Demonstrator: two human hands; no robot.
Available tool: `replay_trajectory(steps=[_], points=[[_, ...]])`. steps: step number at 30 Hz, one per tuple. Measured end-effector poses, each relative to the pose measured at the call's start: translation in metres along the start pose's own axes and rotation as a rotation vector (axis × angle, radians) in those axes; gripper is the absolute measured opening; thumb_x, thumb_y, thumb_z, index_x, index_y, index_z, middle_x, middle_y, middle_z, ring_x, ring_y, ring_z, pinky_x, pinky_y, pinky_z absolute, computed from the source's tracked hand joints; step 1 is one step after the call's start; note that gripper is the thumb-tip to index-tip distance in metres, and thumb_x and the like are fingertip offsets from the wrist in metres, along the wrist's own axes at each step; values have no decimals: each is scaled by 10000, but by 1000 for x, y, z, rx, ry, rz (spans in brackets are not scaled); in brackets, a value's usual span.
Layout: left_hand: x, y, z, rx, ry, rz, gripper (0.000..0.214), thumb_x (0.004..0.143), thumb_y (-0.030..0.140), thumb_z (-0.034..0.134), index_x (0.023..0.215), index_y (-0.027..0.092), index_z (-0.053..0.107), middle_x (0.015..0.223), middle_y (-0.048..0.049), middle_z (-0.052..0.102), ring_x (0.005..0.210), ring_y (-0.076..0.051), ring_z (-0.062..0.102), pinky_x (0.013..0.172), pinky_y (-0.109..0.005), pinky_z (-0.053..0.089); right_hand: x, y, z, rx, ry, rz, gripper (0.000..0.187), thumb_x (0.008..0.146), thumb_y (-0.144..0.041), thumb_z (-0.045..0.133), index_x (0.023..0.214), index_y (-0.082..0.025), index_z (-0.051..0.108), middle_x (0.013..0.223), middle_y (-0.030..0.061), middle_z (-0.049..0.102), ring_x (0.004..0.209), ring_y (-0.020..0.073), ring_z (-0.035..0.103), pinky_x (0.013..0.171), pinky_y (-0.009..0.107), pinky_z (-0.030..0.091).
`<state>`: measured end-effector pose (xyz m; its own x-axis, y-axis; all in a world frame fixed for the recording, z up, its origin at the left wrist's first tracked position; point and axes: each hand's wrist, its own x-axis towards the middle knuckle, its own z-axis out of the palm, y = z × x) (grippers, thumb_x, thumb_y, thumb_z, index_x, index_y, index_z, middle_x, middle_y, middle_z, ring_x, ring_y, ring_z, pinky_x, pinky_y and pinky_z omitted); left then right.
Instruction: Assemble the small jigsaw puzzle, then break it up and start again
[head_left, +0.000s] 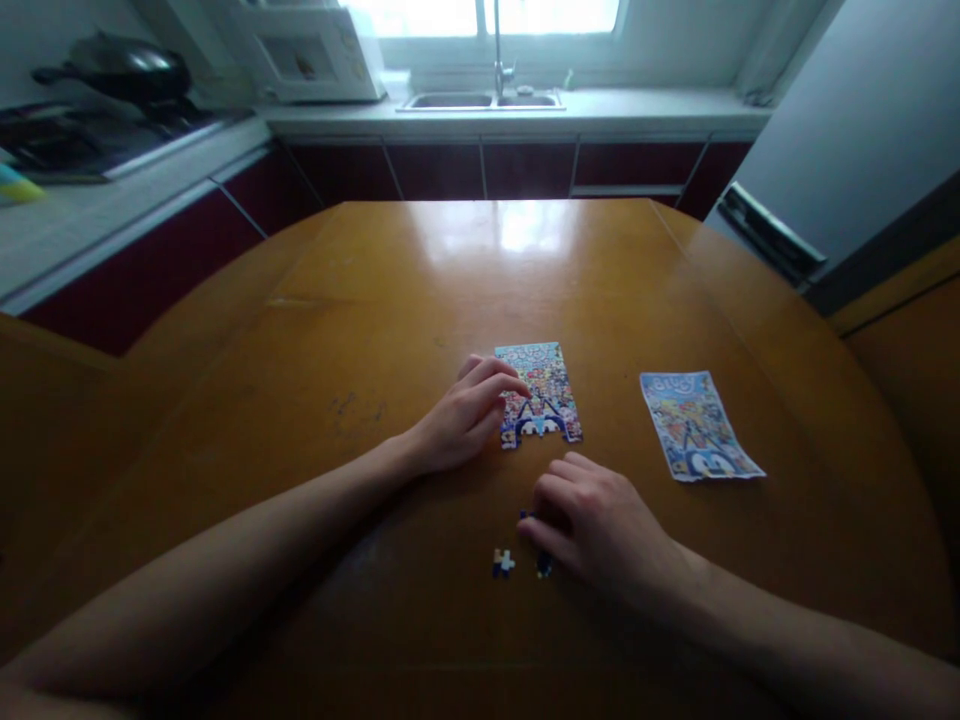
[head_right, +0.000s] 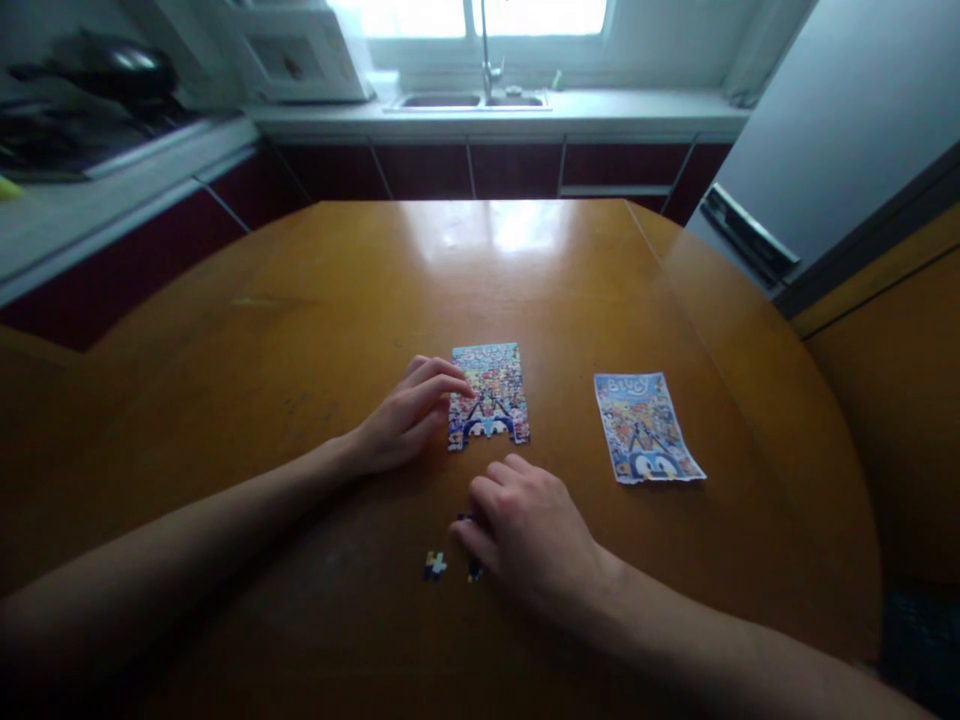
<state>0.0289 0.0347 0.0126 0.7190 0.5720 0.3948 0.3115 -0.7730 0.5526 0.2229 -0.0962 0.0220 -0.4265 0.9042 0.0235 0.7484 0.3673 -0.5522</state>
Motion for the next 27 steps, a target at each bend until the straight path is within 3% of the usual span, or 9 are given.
replay_trajectory(steps=[5,10,14,21,27], points=[[1,-1,1,13,-10,-4,238,967,140,433,1114,205,609,1106,-62,577,1071,-213,467,991,-396,406,1,-1,0,-33,-4,12,199,828,-311,726,778,-193,575,833,22,614,808,186,513,698,321,418],[1,0,1,9,-5,0,211,990,191,440,1113,202,611,1104,-65,586,1066,-212,474,978,-392,411,-1,2,-3,49,-25,-15,36,885,-193,614,866,-196,644,904,41,602,885,191,519,770,324,448],[1,-1,2,9,2,4,194,994,214,455,1108,200,612,1090,-63,592,1064,-210,480,979,-386,412,0,7,-8,123,-28,-39,161,874,-112,568,956,-211,664,949,44,608,908,181,526,811,323,456],[-1,-2,2,8,3,4,182,992,220,470,1100,206,616,1083,-59,595,1059,-206,487,977,-379,414,2,14,-19,142,5,68,108,889,-140,583,805,-196,622,866,28,613,813,161,541,742,305,451],[0,-2,1,9,-1,-5,182,990,221,477,1096,208,624,1083,-58,594,1062,-208,481,981,-378,414,0,8,-14,124,-19,71,27,851,-200,674,834,-200,653,899,29,620,826,167,552,755,313,461]])
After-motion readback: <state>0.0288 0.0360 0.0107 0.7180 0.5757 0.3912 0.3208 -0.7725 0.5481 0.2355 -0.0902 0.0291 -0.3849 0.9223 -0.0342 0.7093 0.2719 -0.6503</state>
